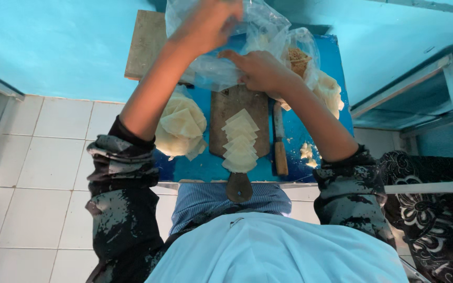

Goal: The person cuts thin square wrappers from a stack on a cutting board, then spoons brown filling from a plastic bag onto a wrapper and folds and rolls it into a small filled roll, placing finished rolls aside. They repeat this cutting, filling, and rolling cycle throughout the clip.

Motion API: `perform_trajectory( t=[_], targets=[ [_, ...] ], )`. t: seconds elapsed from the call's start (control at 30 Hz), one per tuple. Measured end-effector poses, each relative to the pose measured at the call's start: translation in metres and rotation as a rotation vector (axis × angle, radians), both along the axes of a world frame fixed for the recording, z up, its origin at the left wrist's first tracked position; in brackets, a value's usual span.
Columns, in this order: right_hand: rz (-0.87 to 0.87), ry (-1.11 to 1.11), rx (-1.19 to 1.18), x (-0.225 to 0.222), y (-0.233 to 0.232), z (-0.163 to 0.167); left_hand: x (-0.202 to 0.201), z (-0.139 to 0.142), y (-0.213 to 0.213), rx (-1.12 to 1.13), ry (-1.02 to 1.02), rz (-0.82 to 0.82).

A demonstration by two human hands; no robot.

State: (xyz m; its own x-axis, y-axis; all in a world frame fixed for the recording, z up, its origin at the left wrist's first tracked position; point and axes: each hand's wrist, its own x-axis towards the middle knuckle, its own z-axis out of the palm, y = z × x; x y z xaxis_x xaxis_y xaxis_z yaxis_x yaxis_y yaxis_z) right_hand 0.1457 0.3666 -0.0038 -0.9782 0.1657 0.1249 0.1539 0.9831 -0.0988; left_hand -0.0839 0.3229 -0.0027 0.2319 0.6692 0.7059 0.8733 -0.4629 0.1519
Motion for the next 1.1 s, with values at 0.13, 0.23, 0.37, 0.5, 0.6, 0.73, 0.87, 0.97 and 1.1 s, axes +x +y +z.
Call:
perform_trajectory(
  t=[0.13, 0.23, 0.37, 0.5, 0.6, 0.73, 0.87, 0.97, 1.1],
  targets=[
    [0.018, -0.033, -0.044, 0.004, -0.006, 0.001, -0.004, -0.004, 0.03, -0.674, 0.191, 0.15],
    [0.06, -0.02, -0.105, 0.006, -0.008, -0.001, -0.023, -0.007, 0.045, -0.605, 0.173, 0.309],
    [0.035, -0.096, -0.325, -0.003, 0.014, 0.008, -0.016, 0.0, 0.058, -0.969, 0.043, 0.035],
    [-0.012, -0.069, -0.284, -0.024, 0.038, 0.015, -0.008, 0.014, 0.041, -0.703, -0.01, -0.071],
    [0.062, 0.18, -0.177, -0.019, 0.039, 0.012, -0.005, 0.006, 0.002, -0.481, 0.084, 0.155],
    [0.116, 0.515, -0.069, 0.028, 0.045, 0.017, -0.013, -0.012, -0.033, -0.063, 0.135, 0.071],
    [-0.103, 0.723, -0.043, 0.088, 0.065, 0.018, -0.024, -0.029, -0.043, -0.14, 0.256, 0.138],
    [-0.32, 0.584, -0.053, 0.12, 0.08, 0.003, -0.035, -0.037, -0.043, -0.151, 0.292, 0.209],
    [-0.424, 0.534, -0.08, 0.136, 0.09, -0.037, -0.039, -0.054, -0.039, 0.101, 0.375, 0.34]
  ],
)
